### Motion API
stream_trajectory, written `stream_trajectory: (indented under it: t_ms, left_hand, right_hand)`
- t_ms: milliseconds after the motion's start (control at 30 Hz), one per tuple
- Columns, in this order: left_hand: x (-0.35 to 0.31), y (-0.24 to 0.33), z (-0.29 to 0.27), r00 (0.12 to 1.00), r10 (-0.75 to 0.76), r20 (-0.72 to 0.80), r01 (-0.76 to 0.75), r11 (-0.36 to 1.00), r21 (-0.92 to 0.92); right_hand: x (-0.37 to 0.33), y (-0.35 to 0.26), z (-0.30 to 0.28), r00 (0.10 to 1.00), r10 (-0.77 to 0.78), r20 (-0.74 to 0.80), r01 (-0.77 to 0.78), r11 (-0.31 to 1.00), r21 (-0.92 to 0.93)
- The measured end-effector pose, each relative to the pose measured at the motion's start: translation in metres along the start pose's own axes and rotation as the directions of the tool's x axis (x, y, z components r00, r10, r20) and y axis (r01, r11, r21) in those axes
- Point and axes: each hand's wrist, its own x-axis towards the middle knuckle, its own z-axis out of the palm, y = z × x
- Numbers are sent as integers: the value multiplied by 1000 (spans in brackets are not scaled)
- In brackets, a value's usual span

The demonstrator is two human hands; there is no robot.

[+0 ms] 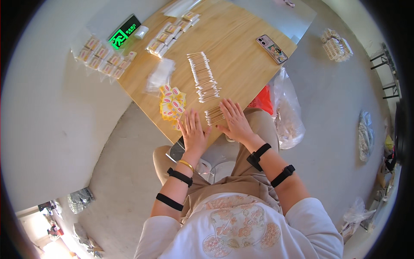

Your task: Arrange and align small items (cotton swabs) in rows on a table.

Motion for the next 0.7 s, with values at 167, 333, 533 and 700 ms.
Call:
stream_trajectory:
  t_ms: [167, 333, 533, 700]
  left_hand:
    - [-3, 13, 9, 990, -8, 144, -9, 993, 120]
    - [3, 19, 12, 989, 11, 145, -15, 1000, 22]
    - [3, 16, 11, 990, 30, 139, -30, 1000, -3]
    - [5, 13, 4, 981, 28, 191, -34, 999, 28]
  right_hand:
    - [2, 1, 8, 999, -37, -17, 36, 998, -55]
    - [1, -4, 18, 998, -55, -20, 52, 990, -132]
    - [2, -8, 24, 992, -128, 9, 127, 971, -203]
    - [1, -10, 20, 993, -110, 41, 116, 975, -191]
